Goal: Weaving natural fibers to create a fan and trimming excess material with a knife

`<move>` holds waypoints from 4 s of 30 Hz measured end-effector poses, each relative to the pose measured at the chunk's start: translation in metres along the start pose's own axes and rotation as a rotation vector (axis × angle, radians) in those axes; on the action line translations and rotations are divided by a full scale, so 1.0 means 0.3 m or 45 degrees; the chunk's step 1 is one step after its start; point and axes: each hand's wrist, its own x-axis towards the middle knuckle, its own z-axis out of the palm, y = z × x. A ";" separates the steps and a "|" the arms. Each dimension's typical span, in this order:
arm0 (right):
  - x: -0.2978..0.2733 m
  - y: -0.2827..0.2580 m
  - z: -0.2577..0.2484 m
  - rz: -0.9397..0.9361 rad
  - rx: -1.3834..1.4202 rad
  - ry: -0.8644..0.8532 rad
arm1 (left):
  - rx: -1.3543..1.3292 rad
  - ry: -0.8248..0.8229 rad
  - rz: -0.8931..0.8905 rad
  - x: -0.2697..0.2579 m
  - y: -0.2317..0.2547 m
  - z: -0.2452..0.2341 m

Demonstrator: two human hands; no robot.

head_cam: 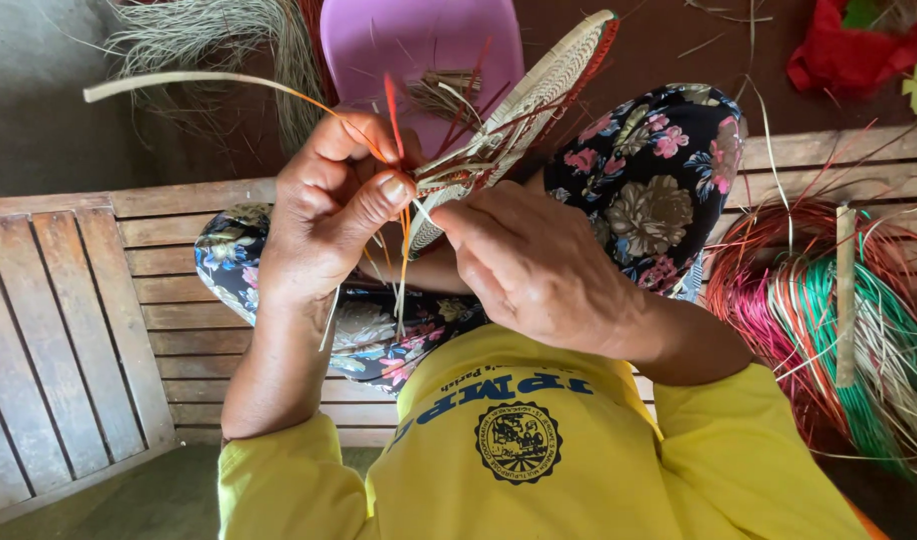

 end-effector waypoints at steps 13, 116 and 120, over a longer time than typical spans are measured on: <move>0.038 0.045 -0.005 0.177 0.093 0.066 | -0.074 -0.025 -0.022 -0.003 0.002 -0.013; 0.184 0.043 -0.131 -0.006 0.033 -0.069 | -0.079 0.238 0.045 -0.048 -0.116 0.084; 0.195 0.018 -0.137 -0.055 -0.074 -0.112 | -0.178 0.206 0.094 -0.047 -0.118 0.087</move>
